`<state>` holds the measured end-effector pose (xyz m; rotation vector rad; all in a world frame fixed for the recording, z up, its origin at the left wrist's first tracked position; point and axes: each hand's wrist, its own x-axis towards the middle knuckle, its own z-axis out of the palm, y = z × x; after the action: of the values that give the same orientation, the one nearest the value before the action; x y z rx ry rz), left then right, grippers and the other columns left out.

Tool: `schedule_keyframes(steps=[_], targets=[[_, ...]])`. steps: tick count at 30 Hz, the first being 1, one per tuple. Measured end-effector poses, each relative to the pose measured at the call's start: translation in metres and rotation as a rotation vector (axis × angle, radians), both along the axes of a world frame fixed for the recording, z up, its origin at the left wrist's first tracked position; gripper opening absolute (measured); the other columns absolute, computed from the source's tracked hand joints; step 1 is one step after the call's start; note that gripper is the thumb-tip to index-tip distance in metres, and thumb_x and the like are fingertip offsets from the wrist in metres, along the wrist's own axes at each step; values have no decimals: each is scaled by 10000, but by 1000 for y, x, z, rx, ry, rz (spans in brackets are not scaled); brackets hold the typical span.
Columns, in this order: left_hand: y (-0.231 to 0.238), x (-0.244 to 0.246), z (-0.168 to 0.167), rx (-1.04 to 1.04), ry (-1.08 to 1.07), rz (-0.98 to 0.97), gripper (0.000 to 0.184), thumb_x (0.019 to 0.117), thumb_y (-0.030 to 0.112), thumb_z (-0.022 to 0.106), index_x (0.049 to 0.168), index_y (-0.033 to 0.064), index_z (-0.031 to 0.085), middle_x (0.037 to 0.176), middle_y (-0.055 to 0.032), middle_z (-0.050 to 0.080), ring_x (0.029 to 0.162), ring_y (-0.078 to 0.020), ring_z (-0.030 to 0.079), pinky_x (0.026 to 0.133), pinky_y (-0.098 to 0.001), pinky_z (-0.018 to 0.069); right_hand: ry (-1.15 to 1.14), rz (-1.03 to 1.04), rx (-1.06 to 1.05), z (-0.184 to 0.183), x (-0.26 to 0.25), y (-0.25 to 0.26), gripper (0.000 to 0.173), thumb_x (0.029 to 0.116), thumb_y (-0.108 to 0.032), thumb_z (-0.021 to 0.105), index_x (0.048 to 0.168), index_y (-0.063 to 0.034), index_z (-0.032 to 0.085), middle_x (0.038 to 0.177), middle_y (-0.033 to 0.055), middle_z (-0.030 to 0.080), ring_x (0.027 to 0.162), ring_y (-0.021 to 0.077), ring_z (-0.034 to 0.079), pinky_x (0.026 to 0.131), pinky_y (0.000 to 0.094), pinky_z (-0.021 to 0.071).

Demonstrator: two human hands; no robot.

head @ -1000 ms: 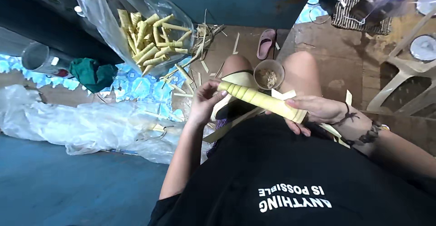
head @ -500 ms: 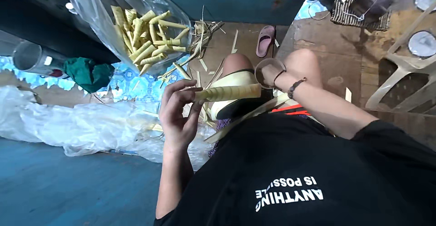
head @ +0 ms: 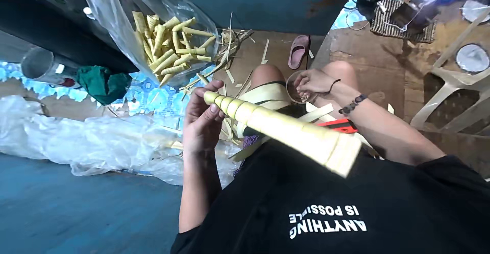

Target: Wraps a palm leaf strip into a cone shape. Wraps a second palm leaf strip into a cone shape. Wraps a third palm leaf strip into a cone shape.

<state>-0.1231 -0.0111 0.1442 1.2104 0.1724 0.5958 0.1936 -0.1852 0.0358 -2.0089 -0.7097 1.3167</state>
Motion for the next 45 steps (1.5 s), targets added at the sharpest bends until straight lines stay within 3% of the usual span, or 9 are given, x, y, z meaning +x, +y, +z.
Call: schedule_keyframes(steps=[3,5,9,14,20,24,27,33,45], targets=[[-4,8,0,-137,-52,-134,157,951,208,714,1105,228,686,1353,-3,656,970,-65,705,797,-213,593,22,-41,66,5,5,-11,384,971,11,658,1345,-3,573,967,161,689,787,195,720,780,340,621],[-8,12,1,-160,-55,-196,162,945,205,715,1106,221,699,1334,-7,661,974,-71,702,805,-217,590,-160,-29,4,7,3,-10,275,980,-77,686,1238,6,636,916,150,705,753,198,718,760,362,621],[-18,19,6,-126,-53,-245,185,944,182,709,1127,193,688,1314,-7,652,949,-77,690,778,-219,586,-495,174,-80,-3,-2,7,192,974,-122,675,1083,25,735,1061,245,710,1027,407,679,958,619,501],[-24,19,7,-135,-36,-307,185,920,213,755,1094,189,696,1267,-15,662,901,-79,693,757,-232,598,-602,331,-368,-25,-28,30,252,915,-9,661,1135,116,668,1237,325,635,1203,489,601,983,677,469],[-21,13,8,-162,-24,-348,183,923,210,753,1087,178,677,1198,-35,657,801,-71,670,644,-202,580,-557,394,-332,-27,-20,35,305,908,-83,719,1152,95,674,1207,310,651,1186,473,610,995,664,460],[-23,18,7,-184,-30,-339,184,924,204,749,1088,176,670,1230,-53,648,725,-52,647,552,-172,541,-439,275,-55,-37,2,22,180,871,-66,777,1038,-10,744,998,205,718,969,379,682,922,612,515],[-27,27,8,-204,-51,-386,168,925,202,742,1073,179,666,1224,-61,653,677,-38,626,516,-161,519,-258,171,53,-17,2,6,320,906,-8,736,1220,-24,677,1006,180,699,893,299,680,864,505,553],[-31,46,5,-259,-67,-542,168,922,192,753,1077,178,689,1227,-63,668,695,-38,637,539,-168,528,-270,74,175,9,-6,-18,204,901,-44,754,1105,-42,741,999,139,719,866,236,697,848,447,581],[-44,60,9,-205,0,-587,148,921,252,754,1045,193,698,1266,-59,666,757,-56,673,577,-190,555,-326,72,176,24,-18,-30,192,1016,-78,615,1189,-24,678,1076,157,695,889,236,691,862,424,573]])
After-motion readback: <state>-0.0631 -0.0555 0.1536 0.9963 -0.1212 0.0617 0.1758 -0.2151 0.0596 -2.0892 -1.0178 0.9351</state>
